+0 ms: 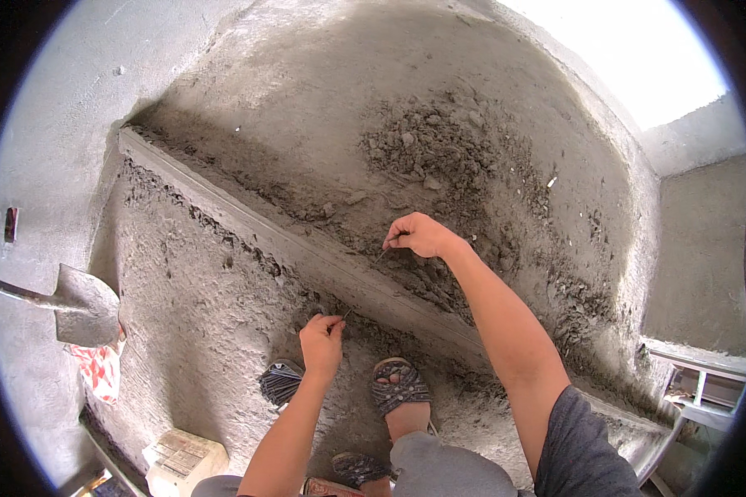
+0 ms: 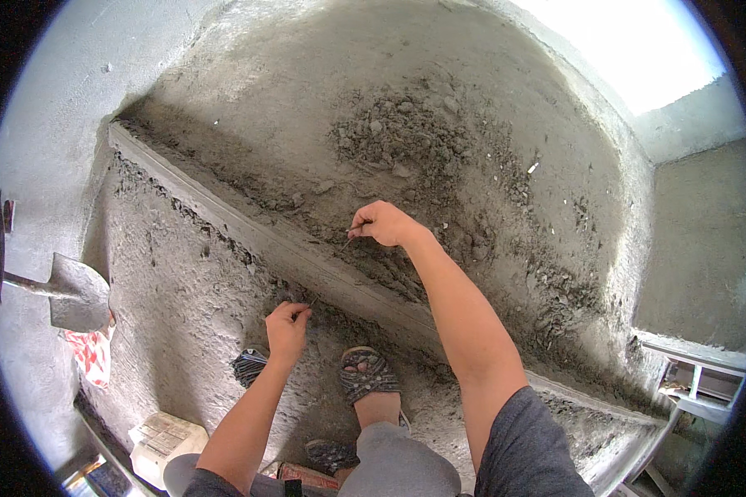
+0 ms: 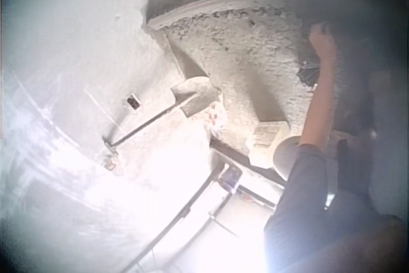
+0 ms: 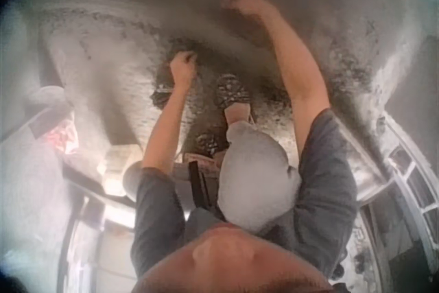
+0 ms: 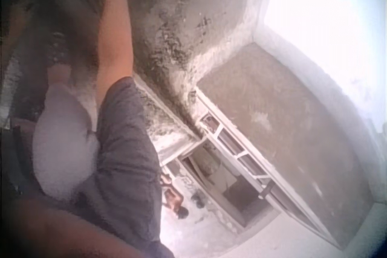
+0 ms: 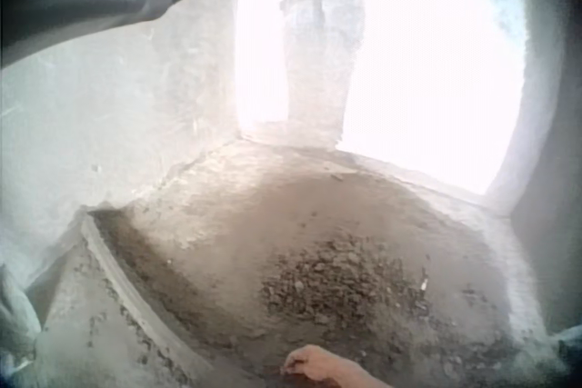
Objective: The person gathers nails from the floor, then places them one by one into a narrow trench along a concrete floor. Other workers are visible in the background mixing materials.
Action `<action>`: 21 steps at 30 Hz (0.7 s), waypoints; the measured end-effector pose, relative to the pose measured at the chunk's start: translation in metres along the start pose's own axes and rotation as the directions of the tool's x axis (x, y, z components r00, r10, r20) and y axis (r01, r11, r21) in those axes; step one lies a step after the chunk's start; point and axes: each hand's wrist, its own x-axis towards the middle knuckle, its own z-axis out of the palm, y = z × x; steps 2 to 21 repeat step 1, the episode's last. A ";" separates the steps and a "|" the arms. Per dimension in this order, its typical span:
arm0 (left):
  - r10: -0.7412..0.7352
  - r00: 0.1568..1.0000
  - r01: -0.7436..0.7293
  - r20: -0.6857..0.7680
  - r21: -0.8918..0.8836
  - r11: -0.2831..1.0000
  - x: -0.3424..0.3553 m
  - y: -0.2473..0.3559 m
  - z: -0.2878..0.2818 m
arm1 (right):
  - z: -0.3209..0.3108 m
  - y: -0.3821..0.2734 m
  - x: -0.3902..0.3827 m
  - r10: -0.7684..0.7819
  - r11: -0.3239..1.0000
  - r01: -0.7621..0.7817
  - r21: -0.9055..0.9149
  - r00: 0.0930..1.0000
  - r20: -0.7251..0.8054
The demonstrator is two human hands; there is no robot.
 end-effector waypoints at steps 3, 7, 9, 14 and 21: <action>-0.002 1.000 0.002 -0.003 -0.015 1.000 0.000 0.001 0.001 | 0.001 -0.001 0.002 -0.008 1.000 0.008 -0.013 1.000 0.010; -0.002 1.000 0.002 -0.003 -0.015 1.000 0.000 0.001 0.001 | 0.001 -0.001 0.002 -0.008 1.000 0.008 -0.013 1.000 0.010; -0.002 1.000 0.002 -0.003 -0.015 1.000 0.000 0.001 0.001 | 0.001 -0.001 0.002 -0.008 1.000 0.008 -0.013 1.000 0.010; -0.002 1.000 0.002 -0.003 -0.015 1.000 0.000 0.001 0.001 | 0.001 -0.001 0.002 -0.008 1.000 0.008 -0.013 1.000 0.010; -0.002 1.000 0.002 -0.003 -0.015 1.000 0.000 0.001 0.001 | 0.001 -0.001 0.002 -0.008 1.000 0.008 -0.013 1.000 0.010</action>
